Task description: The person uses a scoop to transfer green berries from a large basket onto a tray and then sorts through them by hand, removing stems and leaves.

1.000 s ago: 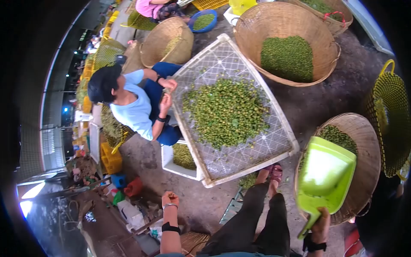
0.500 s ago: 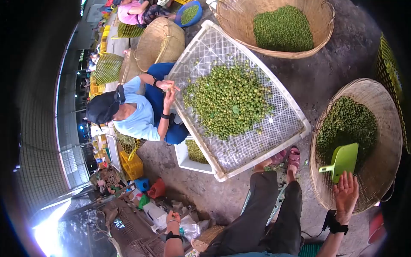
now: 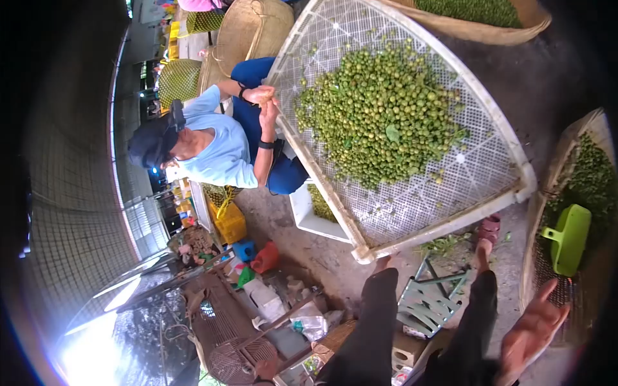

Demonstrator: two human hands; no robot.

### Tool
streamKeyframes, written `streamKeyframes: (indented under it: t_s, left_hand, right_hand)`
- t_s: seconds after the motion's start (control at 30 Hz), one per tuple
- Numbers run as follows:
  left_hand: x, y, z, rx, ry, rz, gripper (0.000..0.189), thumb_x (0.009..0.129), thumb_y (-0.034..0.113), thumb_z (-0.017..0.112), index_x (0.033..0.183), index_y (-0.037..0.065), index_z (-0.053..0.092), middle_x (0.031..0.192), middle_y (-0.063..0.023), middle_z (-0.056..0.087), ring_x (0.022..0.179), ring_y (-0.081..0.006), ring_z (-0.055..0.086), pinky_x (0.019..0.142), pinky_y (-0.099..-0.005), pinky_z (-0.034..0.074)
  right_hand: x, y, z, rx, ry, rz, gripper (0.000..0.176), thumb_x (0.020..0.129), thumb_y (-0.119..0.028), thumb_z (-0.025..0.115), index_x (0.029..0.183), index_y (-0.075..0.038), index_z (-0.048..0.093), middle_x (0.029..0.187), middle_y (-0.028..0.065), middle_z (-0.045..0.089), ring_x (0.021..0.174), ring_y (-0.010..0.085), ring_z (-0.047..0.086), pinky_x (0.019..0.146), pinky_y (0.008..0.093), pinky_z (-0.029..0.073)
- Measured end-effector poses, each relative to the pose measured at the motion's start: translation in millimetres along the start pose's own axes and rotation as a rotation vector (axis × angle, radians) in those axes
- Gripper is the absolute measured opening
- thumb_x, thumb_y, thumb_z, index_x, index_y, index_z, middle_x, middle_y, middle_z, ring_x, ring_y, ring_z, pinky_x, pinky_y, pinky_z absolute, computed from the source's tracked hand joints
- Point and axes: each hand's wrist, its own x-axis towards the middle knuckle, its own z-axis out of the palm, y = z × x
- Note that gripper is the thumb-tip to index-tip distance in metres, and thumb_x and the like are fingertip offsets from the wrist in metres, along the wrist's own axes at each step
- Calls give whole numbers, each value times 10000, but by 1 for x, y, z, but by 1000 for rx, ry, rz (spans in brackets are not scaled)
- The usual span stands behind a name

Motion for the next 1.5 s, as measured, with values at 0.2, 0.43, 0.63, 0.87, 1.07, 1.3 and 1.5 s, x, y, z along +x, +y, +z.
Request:
streamKeyframes:
  t_s: [0.2,0.43,0.63,0.87,1.07,1.3,1.5]
  left_hand:
    - [13,-25,-53,165,147,-37,64,808,141,582,804,86,549,634,2,494,561,-123,485,532,-210,440]
    - [98,34,50,172,-48,103,117,850,153,549,922,63,574,682,-8,511,599,-111,488,546,-188,424]
    - [-16,90,295,-342,-1140,-186,168,895,126,501,1017,12,479,718,-6,371,615,-92,380,560,-194,370]
    - [-193,62,391,-696,-1598,-1026,172,904,192,466,992,46,487,845,-36,395,644,-112,391,518,-236,364]
    - [-220,-5,432,-455,-1571,-927,160,936,206,416,993,82,499,832,0,387,623,-66,359,467,-186,307]
    - [-255,-46,436,-35,-1961,-292,120,845,12,525,945,25,590,819,-47,571,706,-120,539,627,-227,460]
    - [-262,-71,454,304,-2419,270,209,840,-9,532,1036,26,595,875,-17,549,706,-64,521,624,-207,447]
  right_hand:
    - [13,29,-85,166,122,155,576,891,-507,352,1373,-212,244,989,-23,465,902,138,473,952,462,273]
    - [43,56,-94,4,214,-113,446,925,-311,388,1309,-92,330,868,-35,453,769,94,491,887,452,313]
    - [69,72,-109,-105,372,35,403,927,-274,390,1260,-47,383,825,-32,462,720,77,491,738,327,358]
    - [109,64,-113,-269,338,68,398,939,-282,357,1256,-43,388,796,-25,454,674,87,470,646,290,342]
    - [139,61,-118,-618,333,73,415,942,-315,343,1261,-54,393,758,-9,406,638,102,413,655,325,419]
    - [160,44,-129,-679,193,22,383,943,-296,332,1221,-46,414,778,12,441,655,107,438,614,316,410]
    - [160,55,-148,-818,19,34,305,921,-228,387,1146,-28,436,764,-3,442,651,105,422,590,293,400]
